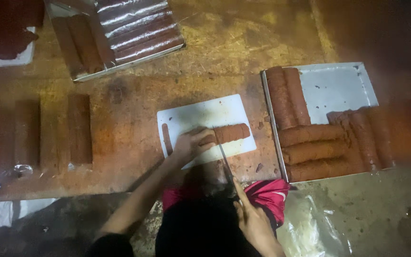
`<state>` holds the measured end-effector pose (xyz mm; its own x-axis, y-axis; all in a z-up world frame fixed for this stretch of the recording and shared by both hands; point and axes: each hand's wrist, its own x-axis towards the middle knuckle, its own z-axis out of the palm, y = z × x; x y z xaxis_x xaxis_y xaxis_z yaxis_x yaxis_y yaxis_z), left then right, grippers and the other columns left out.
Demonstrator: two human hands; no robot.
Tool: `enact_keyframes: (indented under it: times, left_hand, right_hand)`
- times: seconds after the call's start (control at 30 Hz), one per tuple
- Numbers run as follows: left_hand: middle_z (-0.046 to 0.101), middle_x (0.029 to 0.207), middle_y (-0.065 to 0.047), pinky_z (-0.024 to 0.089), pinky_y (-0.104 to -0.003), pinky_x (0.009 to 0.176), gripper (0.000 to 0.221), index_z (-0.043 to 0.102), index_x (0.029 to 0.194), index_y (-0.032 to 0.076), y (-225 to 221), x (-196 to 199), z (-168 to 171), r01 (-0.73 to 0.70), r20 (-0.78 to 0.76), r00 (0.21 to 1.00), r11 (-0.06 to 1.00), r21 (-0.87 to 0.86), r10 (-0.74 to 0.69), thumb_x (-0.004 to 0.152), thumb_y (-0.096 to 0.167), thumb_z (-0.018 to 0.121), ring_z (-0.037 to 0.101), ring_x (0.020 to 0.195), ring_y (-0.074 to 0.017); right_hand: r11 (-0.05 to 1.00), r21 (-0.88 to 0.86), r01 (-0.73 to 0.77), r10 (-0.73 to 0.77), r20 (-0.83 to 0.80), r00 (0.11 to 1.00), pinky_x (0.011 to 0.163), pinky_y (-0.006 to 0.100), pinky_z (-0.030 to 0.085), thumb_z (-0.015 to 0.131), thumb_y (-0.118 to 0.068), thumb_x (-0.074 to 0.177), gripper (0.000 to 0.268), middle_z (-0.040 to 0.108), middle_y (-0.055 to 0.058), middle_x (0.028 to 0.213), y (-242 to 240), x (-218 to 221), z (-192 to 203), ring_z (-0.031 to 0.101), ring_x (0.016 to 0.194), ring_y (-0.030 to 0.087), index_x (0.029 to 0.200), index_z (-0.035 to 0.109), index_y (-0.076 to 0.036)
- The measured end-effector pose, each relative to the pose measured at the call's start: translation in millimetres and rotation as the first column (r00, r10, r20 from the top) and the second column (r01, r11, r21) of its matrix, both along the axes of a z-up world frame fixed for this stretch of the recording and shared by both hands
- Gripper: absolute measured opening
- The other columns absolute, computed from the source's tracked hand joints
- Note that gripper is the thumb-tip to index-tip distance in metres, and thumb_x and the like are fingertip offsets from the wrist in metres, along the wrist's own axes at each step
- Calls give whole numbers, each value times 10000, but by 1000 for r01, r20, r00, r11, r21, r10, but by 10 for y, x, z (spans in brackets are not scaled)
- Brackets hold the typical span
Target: Cutting long food rolls into smaller segments and arranging them on a tray
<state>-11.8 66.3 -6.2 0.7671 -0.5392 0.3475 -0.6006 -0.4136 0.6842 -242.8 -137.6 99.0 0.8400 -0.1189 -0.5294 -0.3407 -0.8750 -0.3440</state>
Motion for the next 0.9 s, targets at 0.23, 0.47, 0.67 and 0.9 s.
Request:
enact_keyframes:
  times: [0.23,0.47,0.67,0.9]
  left_hand:
    - [685,1148,61,513,-355,836,320,662,1122,268,-67,87,-161,-80,-133,986,987,140,99,871,465,686,665,1057,-195]
    - [699,1080,29,592,-382,875,414,678,1195,345,-121,87,-378,-176,-107,975,970,170,196,856,580,723,724,1032,-231]
    - [711,1142,74,495,-385,890,307,671,1096,296,-78,54,-55,-159,-173,967,974,162,187,845,469,707,659,1095,-193]
    - [743,1172,73,539,-349,842,391,667,1178,309,118,-5,58,-83,-91,991,989,124,94,855,518,736,716,1008,-219]
  right_hand:
    - [956,294,-8,-36,144,989,878,392,368,501,-208,1005,732,460,62,1584,132,591,-365,552,1215,433,1607,138,-413]
    - [981,192,15,-33,92,995,1198,664,262,466,-263,1077,755,573,330,1413,453,1464,-366,520,1318,562,1636,17,-501]
    - [924,381,41,-109,159,981,672,306,489,465,-232,1020,690,546,98,1496,299,440,-415,615,1075,490,1609,138,-381]
    - [958,287,18,-9,-33,999,703,256,467,459,-291,996,708,410,-93,1628,-127,-276,-331,782,910,411,1604,118,-415]
